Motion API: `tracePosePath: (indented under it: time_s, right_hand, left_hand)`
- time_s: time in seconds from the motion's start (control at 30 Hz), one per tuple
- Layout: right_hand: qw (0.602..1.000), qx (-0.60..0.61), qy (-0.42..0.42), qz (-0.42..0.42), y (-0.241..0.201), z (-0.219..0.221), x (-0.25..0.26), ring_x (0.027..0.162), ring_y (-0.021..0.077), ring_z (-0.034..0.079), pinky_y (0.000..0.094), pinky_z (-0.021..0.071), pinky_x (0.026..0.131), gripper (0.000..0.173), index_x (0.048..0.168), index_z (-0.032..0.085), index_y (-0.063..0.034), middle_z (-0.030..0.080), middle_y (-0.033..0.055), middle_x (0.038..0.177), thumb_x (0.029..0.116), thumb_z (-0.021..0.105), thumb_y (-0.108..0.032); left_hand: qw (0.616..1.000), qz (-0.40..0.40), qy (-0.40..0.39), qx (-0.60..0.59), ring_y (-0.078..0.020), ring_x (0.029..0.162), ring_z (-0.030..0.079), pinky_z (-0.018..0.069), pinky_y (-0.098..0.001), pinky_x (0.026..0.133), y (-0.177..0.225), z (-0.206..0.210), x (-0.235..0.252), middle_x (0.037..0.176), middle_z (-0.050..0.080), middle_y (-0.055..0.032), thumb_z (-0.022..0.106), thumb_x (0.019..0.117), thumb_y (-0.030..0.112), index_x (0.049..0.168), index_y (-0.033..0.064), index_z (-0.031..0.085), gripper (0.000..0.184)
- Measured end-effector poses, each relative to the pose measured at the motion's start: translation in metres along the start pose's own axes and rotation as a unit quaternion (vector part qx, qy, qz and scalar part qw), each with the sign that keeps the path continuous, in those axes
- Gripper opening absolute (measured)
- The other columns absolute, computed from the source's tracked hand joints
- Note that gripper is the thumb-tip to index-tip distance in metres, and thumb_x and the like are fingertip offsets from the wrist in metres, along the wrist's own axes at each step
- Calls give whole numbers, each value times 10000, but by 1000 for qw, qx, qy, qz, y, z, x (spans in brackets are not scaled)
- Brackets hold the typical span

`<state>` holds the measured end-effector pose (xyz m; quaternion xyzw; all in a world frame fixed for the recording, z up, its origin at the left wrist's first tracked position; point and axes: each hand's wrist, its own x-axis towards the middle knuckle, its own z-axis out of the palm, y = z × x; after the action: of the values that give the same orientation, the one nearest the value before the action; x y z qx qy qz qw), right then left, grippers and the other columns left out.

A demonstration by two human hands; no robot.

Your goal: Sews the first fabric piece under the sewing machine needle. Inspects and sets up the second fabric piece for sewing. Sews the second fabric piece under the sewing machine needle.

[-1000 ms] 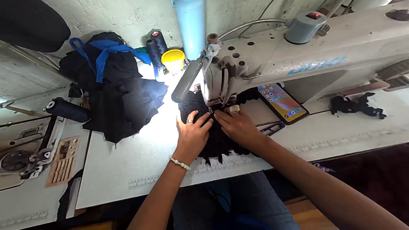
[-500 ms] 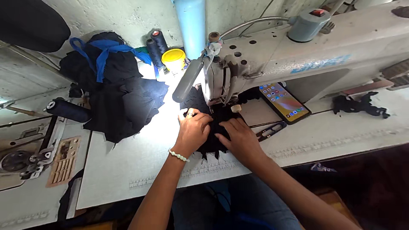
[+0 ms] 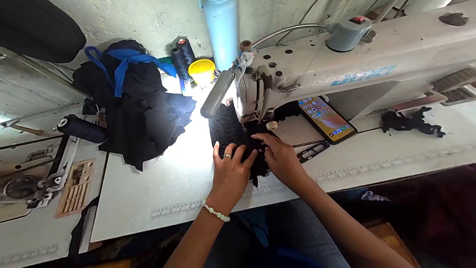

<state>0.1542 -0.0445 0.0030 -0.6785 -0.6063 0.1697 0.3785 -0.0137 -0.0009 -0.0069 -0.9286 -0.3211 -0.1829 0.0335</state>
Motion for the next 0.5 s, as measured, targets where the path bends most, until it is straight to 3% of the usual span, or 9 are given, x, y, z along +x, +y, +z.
tracePosePath:
  time_s: [0.13,0.2,0.27,0.4,0.5]
  right_hand:
    - [1000,3,1,16,-3,3,5,822,264,664,409,558,746,374,1223,754,-95,682,161,967,981,483,-5]
    - [999,-25,8,22,-3,4,10,783,266,655,420,556,702,305,1225,749,-76,668,161,965,978,573,-111]
    - [997,-77,25,7,0,7,14,811,334,693,496,573,702,289,1232,737,-50,691,194,1003,964,661,-123]
    - [984,-146,86,-50,7,10,20,790,383,720,524,580,642,125,1014,770,-4,709,214,933,937,688,-59]
    - [988,-109,94,-56,7,7,24,883,375,690,501,586,707,138,970,775,8,663,234,1014,950,703,-107]
  left_hand:
    - [1000,1,-15,-12,-404,1203,624,310,-798,994,-4,-3,-1,1244,702,-66,625,921,171,1276,354,727,412]
    - [1000,3,-20,-14,-414,1215,616,303,-805,990,-5,-4,-1,1241,703,-64,631,920,179,1269,365,728,406]
    - [999,3,-30,-12,-414,1224,610,303,-808,989,-5,-5,0,1251,697,-62,626,931,190,1283,385,716,413]
    - [999,-2,-49,-19,-428,1238,597,293,-815,993,-5,-8,1,1283,681,-79,617,950,187,1299,380,709,409]
    - [999,-1,-46,-26,-434,1237,599,296,-818,992,-5,-7,1,1280,680,-94,621,952,188,1302,372,708,405]
